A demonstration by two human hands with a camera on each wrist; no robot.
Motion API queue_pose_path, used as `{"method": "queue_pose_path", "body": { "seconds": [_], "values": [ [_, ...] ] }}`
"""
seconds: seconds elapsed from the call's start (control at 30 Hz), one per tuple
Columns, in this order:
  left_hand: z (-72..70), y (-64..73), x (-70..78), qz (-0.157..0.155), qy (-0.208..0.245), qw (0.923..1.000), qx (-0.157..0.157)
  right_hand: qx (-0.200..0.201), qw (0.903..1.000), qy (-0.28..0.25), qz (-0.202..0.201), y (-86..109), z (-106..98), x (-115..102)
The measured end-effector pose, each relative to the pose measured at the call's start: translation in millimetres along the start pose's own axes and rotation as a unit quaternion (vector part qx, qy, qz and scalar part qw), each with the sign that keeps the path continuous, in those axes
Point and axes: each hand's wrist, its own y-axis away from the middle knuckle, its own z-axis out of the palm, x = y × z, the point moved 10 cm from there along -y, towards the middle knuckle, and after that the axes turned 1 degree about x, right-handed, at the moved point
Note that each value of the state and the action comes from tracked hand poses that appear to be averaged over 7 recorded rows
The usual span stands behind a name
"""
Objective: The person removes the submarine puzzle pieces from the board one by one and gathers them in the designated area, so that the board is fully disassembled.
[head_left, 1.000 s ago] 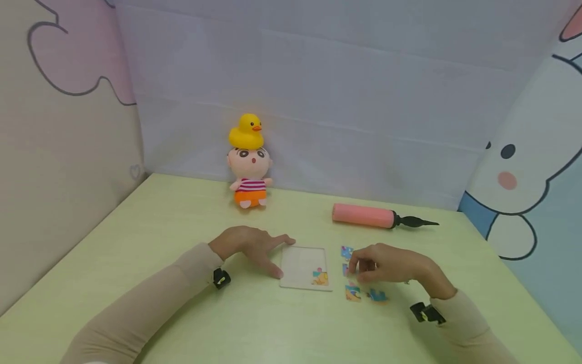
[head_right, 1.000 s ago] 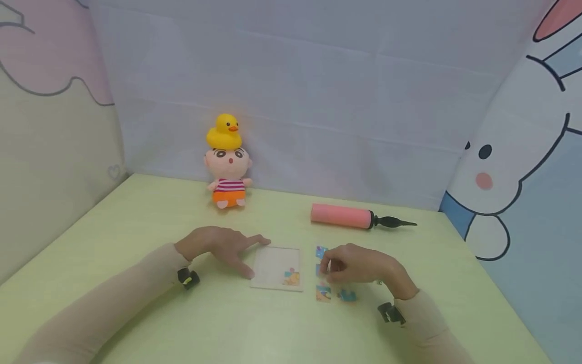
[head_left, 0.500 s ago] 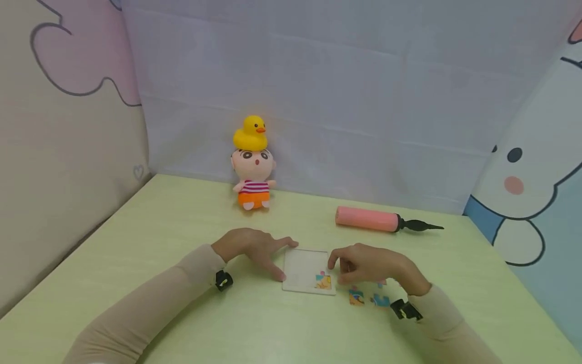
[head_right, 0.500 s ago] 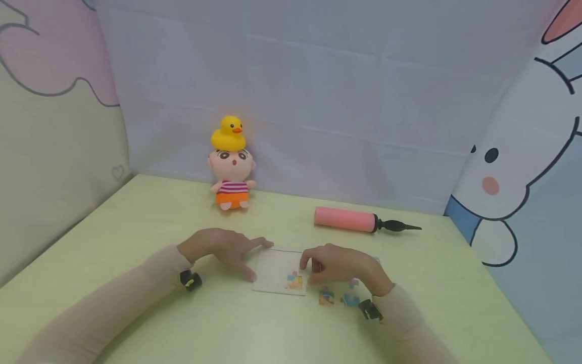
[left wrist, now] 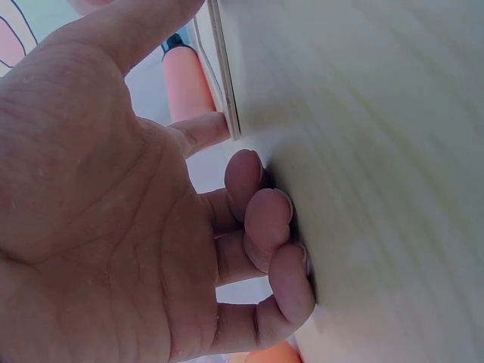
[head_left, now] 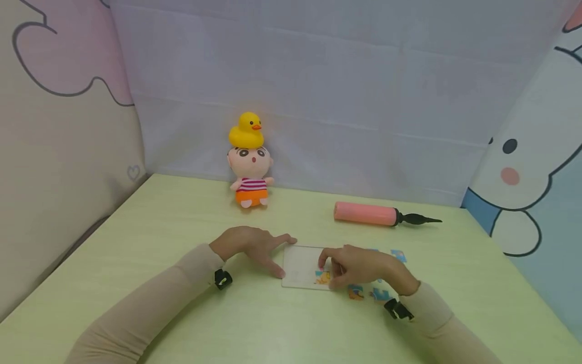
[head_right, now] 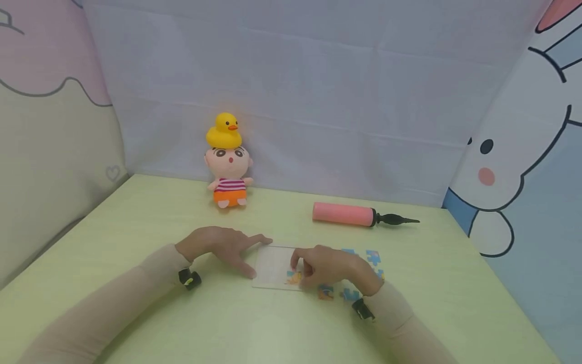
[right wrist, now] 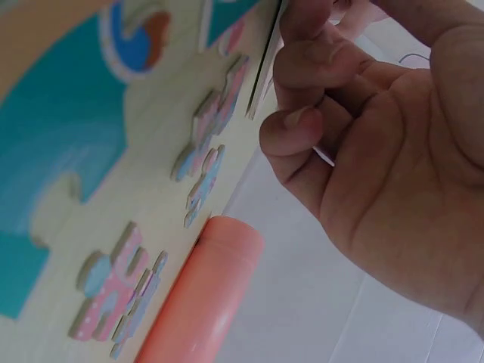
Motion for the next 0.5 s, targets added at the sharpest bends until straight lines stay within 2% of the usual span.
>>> {"method": "queue_pose_path", "body": {
  "seconds": [0.5],
  "values": [
    [3.2, -0.3, 1.0, -0.005, -0.006, 1.0000, 0.000, 0.013, 0.9999, 0.000, 0.010, -2.3, 5.8, 5.7]
  ]
}}
